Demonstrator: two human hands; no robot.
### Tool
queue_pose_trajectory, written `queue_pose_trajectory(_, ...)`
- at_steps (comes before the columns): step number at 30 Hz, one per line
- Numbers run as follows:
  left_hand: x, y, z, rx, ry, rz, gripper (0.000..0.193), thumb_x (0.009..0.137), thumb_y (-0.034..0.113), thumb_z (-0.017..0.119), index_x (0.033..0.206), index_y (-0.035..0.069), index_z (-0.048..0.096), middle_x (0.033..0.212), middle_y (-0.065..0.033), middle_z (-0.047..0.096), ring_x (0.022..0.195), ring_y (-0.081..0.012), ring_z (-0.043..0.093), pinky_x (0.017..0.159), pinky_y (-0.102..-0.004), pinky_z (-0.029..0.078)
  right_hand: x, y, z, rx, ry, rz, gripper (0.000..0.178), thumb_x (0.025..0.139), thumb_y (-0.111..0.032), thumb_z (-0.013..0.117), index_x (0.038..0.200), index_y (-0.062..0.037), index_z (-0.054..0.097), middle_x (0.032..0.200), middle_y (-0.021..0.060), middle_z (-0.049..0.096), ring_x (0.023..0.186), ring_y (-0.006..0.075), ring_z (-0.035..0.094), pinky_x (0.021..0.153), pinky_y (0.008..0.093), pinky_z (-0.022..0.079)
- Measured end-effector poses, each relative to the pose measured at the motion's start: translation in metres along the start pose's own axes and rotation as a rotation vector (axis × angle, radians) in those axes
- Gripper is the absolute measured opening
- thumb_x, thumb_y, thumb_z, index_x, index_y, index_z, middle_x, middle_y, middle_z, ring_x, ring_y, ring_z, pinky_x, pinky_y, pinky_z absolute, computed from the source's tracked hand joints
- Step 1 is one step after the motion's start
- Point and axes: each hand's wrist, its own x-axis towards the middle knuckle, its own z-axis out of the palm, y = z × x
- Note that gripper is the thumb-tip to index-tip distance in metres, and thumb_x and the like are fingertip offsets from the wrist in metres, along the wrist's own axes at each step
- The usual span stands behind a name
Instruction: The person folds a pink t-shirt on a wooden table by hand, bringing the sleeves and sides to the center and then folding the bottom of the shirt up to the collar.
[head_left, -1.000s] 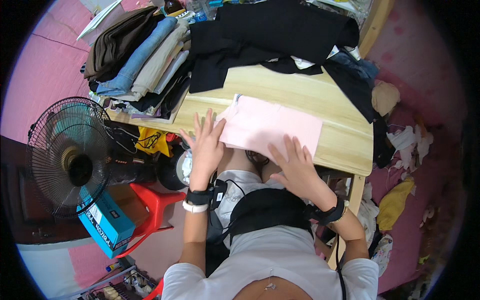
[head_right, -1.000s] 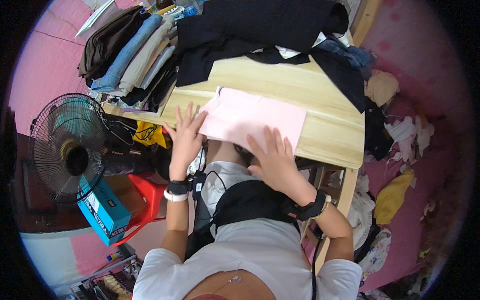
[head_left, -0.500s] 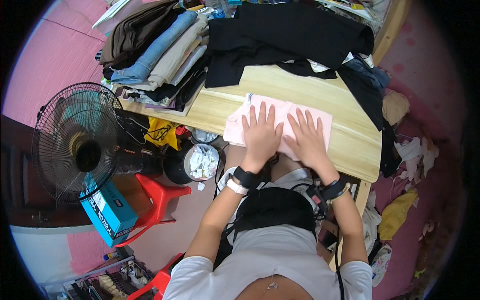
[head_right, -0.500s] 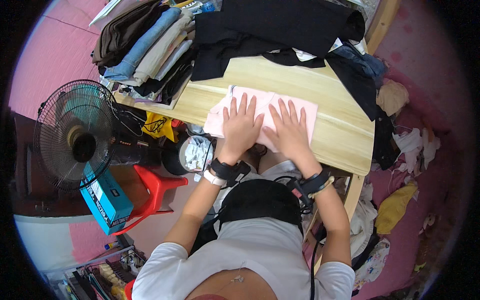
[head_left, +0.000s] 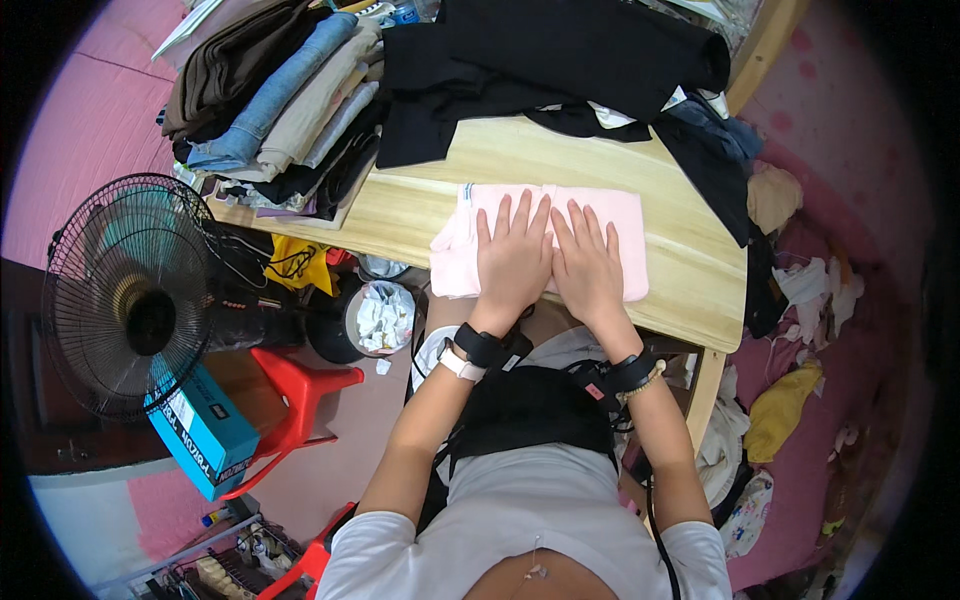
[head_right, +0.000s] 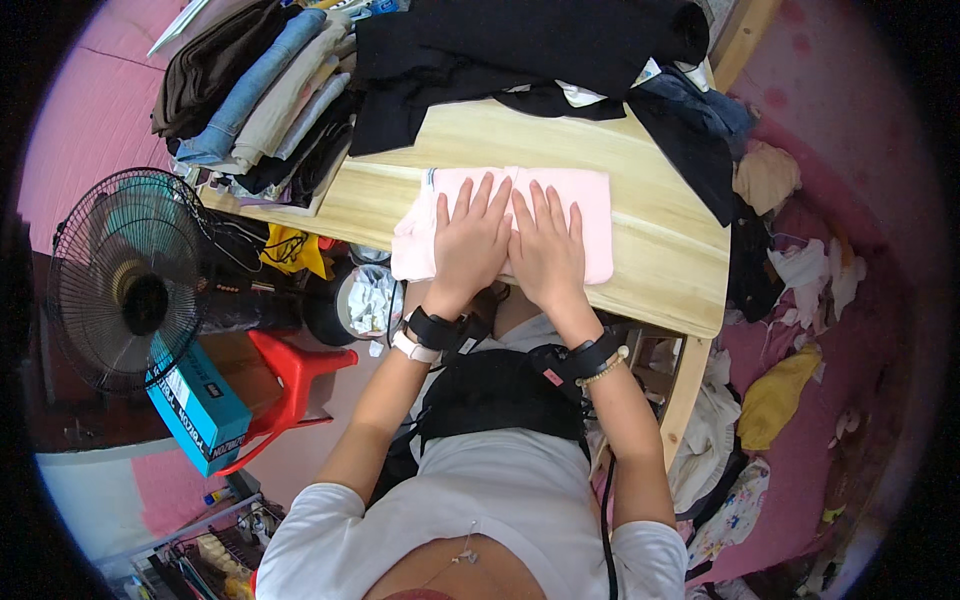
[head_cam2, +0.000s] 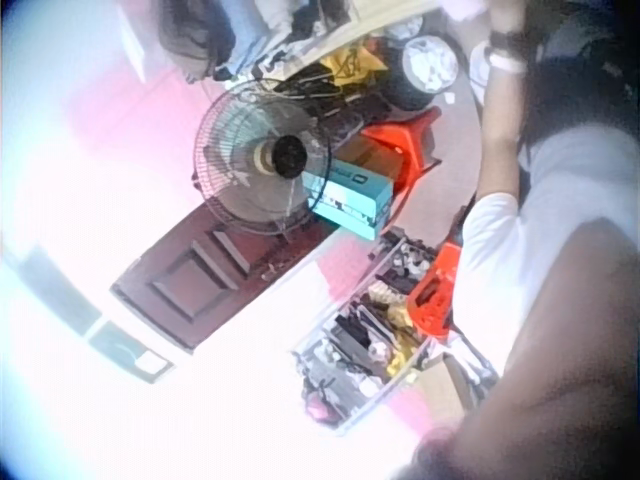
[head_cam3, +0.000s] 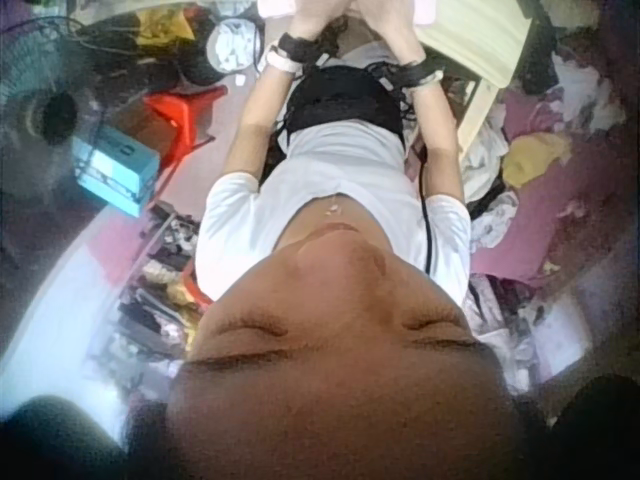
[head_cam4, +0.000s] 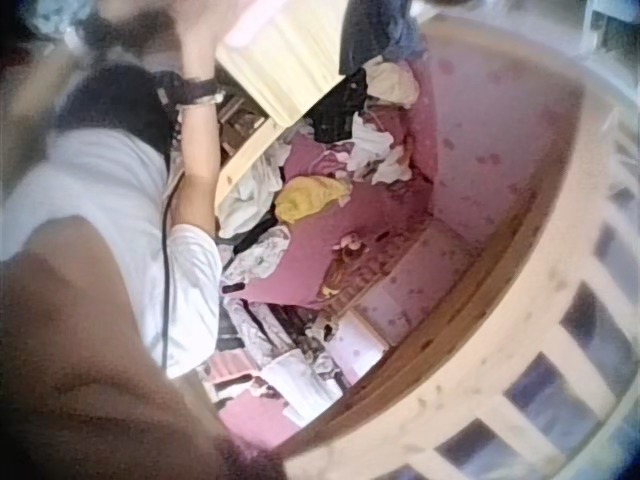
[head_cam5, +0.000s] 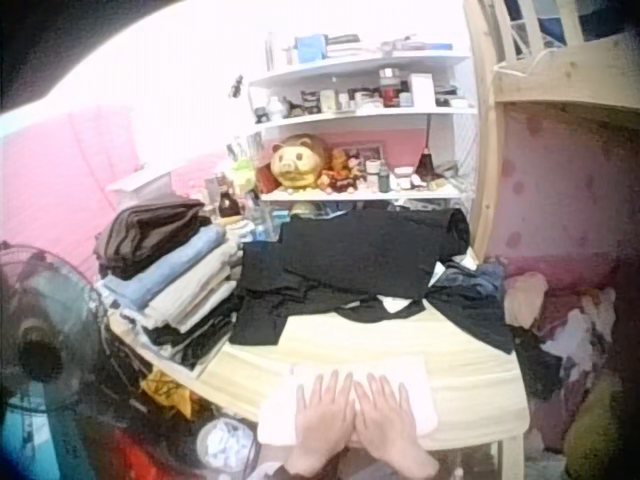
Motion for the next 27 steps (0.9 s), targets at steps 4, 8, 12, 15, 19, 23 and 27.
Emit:
queue_pose_trajectory(4,0.0,0.0,0.003,0.034,-0.004,-0.004,0.045,0.09,0.028,0.05,0.134,0.015,0.05,0.135,-0.009,0.051,0.124,-0.0303,0.046,0.103,-0.0554,0.03,-0.001,0.003,0.003,0.004,0.025,-0.008,0.047,0.09,-0.024,0.051,0.134,-0.0091,0.047,0.141,0.0152,0.042,0.133,0.0316,0.035,0.11,0.0502,0.021)
queue_pose_trajectory(8,-0.002,-0.013,0.002,-0.06,-0.101,-0.039,0.049,0.092,0.036,0.048,0.138,0.018,0.047,0.142,-0.009,0.045,0.131,-0.03,0.04,0.106,-0.0596,0.022,-0.002,0.012,-0.002,0.032,-0.04,0.051,0.051,0.092,-0.034,0.049,0.137,-0.0097,0.045,0.145,0.016,0.038,0.136,0.0315,0.032,0.111,0.0485,0.02)
queue_pose_trajectory(12,-0.004,-0.044,-0.018,-0.06,-0.28,-0.186,0.058,0.092,0.049,0.043,0.143,0.021,0.039,0.149,-0.0091,0.034,0.139,-0.026,0.029,0.109,-0.0634,0.008,-0.014,0.032,-0.009,-0.062,-0.056,0.121,0.057,0.094,-0.043,0.043,0.141,-0.0099,0.041,0.147,0.0178,0.034,0.138,0.0312,0.028,0.112,0.0474,0.016)
queue_pose_trajectory(15,-0.007,-0.048,-0.014,-0.049,-0.265,-0.208,0.06,0.092,0.05,0.043,0.144,0.021,0.037,0.15,-0.01,0.033,0.14,-0.0237,0.028,0.109,-0.0649,0.006,-0.012,0.028,-0.009,-0.113,-0.028,0.141,0.058,0.094,-0.043,0.043,0.141,-0.0091,0.041,0.147,0.0178,0.034,0.139,0.0309,0.026,0.112,0.0479,0.016)
queue_pose_trajectory(19,-0.002,-0.045,-0.016,-0.081,-0.2,-0.194,0.056,0.092,0.045,0.046,0.14,0.017,0.044,0.147,-0.013,0.037,0.139,-0.0259,0.029,0.108,-0.066,0.007,-0.007,0.027,-0.01,-0.121,-0.046,0.159,0.059,0.094,-0.043,0.042,0.142,-0.0083,0.038,0.148,0.0182,0.032,0.139,0.032,0.025,0.112,0.0501,0.015)
queue_pose_trajectory(23,0.012,-0.044,-0.022,-0.235,-0.253,-0.213,0.044,0.089,0.03,0.051,0.128,0.01,0.056,0.142,-0.0174,0.042,0.136,-0.0342,0.032,0.107,-0.067,0.007,0.017,0.001,-0.013,0.059,-0.097,0.26,0.06,0.096,-0.044,0.04,0.144,-0.0075,0.033,0.149,0.0191,0.03,0.139,0.0352,0.024,0.112,0.0534,0.016)
queue_pose_trajectory(27,0.02,-0.016,0.001,-0.206,-0.179,-0.024,0.045,0.092,0.026,0.045,0.134,0.013,0.049,0.142,-0.0156,0.043,0.135,-0.0349,0.033,0.109,-0.0636,0.009,0.028,-0.001,0.006,0.049,-0.012,0.093,0.057,0.096,-0.041,0.039,0.14,-0.0062,0.039,0.147,0.0154,0.035,0.138,0.0331,0.026,0.111,0.0529,0.016)
